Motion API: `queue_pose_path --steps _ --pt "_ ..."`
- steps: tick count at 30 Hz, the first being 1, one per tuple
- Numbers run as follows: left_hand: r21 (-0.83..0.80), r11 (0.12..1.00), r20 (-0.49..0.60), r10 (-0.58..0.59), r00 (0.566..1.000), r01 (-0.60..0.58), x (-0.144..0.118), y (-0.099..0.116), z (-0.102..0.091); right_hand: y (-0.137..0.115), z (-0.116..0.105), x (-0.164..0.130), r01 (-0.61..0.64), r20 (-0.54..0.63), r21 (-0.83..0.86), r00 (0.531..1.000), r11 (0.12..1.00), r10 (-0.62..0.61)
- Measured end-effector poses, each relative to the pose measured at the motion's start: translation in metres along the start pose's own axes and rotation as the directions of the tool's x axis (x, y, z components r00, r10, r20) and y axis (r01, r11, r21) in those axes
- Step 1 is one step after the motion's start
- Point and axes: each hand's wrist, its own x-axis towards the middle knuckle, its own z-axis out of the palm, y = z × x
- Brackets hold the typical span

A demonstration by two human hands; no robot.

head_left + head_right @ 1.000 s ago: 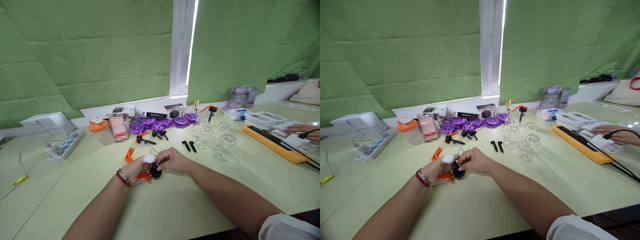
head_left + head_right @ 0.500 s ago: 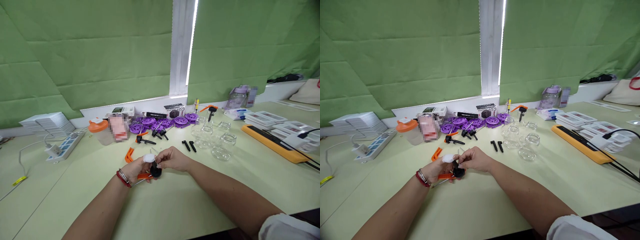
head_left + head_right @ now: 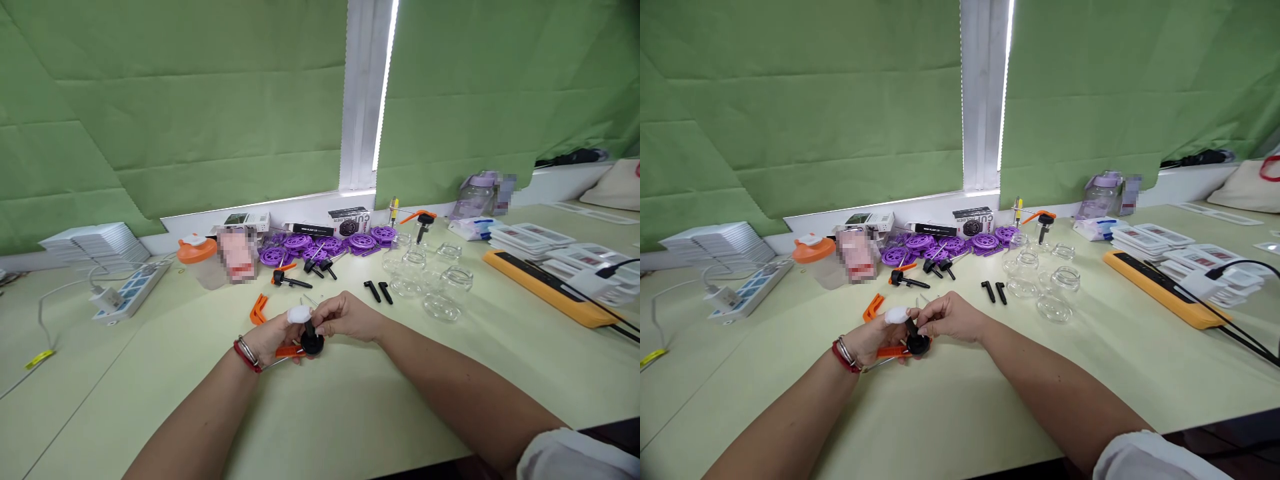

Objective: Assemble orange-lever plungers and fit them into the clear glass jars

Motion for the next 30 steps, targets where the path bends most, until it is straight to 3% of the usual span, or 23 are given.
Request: queue_pose_path --steps 12,16,19,21,23,25,28,30 --pt "-0.037 0.999 0.014 0.025 1.000 -0.025 -0.003 -0.004 -0.001 -0.001 0.007 0.000 0.008 -0.035 0.035 0.999 0.999 -0.006" --pt "-0.038 0.998 0.020 0.055 0.998 -0.054 -0.005 -0.004 0.001 -0.002 0.013 0.000 -0.001 -0.097 0.040 0.995 0.999 0.005" --pt "-0.064 0.988 -0.003 0.142 0.990 -0.142 -0.011 0.002 0.008 -0.006 0.013 -0.001 0.051 -0.188 0.025 0.981 0.998 -0.045" --pt "-0.038 0.959 -0.043 0.280 0.959 -0.282 -0.016 0.006 0.014 -0.010 0.012 -0.002 0.094 -0.224 0.022 0.971 0.995 -0.087" --pt "0.130 0.881 -0.118 0.469 0.875 -0.454 -0.020 0.008 0.021 -0.015 0.011 -0.005 0.125 -0.215 0.042 0.970 0.991 -0.113" --pt "0.440 0.712 -0.177 0.666 0.725 -0.547 -0.021 0.005 0.027 -0.018 0.011 -0.007 0.119 -0.160 0.070 0.981 0.990 -0.106" --pt "0.833 0.363 -0.130 0.862 0.490 -0.417 -0.016 -0.004 0.032 -0.019 0.014 -0.010 0.063 -0.044 0.045 0.997 0.997 -0.061" --pt "0.933 0.180 -0.049 0.922 0.385 -0.313 -0.009 -0.010 0.031 -0.019 0.018 -0.010 0.027 -0.010 0.002 1.000 1.000 -0.027"
